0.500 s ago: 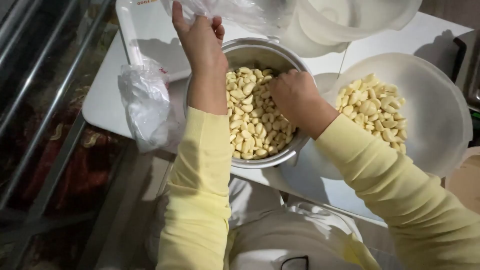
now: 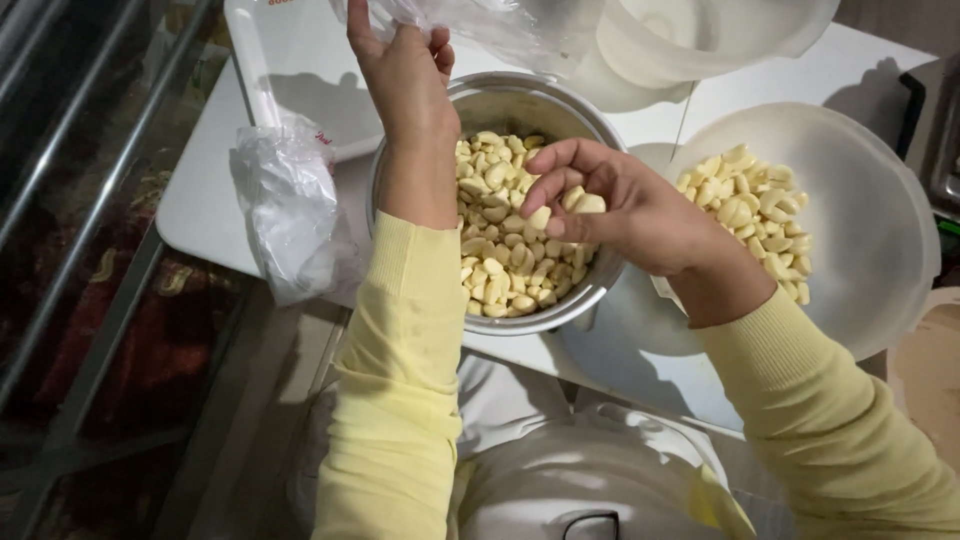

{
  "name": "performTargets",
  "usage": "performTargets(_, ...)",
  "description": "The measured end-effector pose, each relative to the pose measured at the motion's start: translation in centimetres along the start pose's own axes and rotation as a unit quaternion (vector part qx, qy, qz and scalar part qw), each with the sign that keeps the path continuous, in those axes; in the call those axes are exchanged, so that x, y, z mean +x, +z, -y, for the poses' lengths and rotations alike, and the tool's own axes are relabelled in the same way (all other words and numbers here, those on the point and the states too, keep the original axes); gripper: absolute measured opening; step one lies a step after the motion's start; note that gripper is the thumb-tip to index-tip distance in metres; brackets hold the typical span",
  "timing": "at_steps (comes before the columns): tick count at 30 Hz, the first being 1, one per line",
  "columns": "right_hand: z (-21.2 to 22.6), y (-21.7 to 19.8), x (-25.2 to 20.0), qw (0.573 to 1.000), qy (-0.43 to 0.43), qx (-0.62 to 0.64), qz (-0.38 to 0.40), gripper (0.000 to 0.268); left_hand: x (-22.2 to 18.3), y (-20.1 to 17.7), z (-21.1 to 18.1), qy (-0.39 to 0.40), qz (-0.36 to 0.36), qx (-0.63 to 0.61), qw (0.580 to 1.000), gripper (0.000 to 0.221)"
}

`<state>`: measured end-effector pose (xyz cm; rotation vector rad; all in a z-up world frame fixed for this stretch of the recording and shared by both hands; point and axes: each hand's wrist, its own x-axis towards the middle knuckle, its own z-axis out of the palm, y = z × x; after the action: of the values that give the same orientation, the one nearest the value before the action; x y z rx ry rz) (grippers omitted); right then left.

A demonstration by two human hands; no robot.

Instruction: The person is manually portioning peeled garlic cloves into small plastic bags and weighing them on a digital scale.

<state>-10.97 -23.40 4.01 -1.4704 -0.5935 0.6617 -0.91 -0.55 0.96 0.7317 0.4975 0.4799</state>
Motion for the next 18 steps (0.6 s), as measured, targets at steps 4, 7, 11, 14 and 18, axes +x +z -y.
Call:
performTargets(4,-0.8,0.2,-1.0,0.988,-0.007,0.154,0.007,0.046,-0.3,0.0,-0.2,-0.004,0.002,-0.001,1.000,0.070)
performTargets(7,-1.4,0.2,-1.2,0.969,-0.002,0.249,-0.001,0.046,-0.2,0.0,-0.1,-0.005,-0.002,0.002,1.000,0.072)
performTargets(11,-0.3,0.0,-1.2,0.989,0.037,0.144,-0.003,0.036,-0.5,0.0,-0.4,-0.010,-0.009,0.003,1.000,0.071)
performTargets(14,2.1,0.5,-0.2,0.985,0.108,-0.134,-0.002,0.025,-0.8,-0.1,-0.9,-0.002,-0.001,0.005,1.000,0.075)
performTargets(18,1.2,1.8,2.9,0.865,0.128,-0.485,-0.011,0.035,-0.3,0.0,-0.5,0.006,-0.003,-0.002,1.000,0.077)
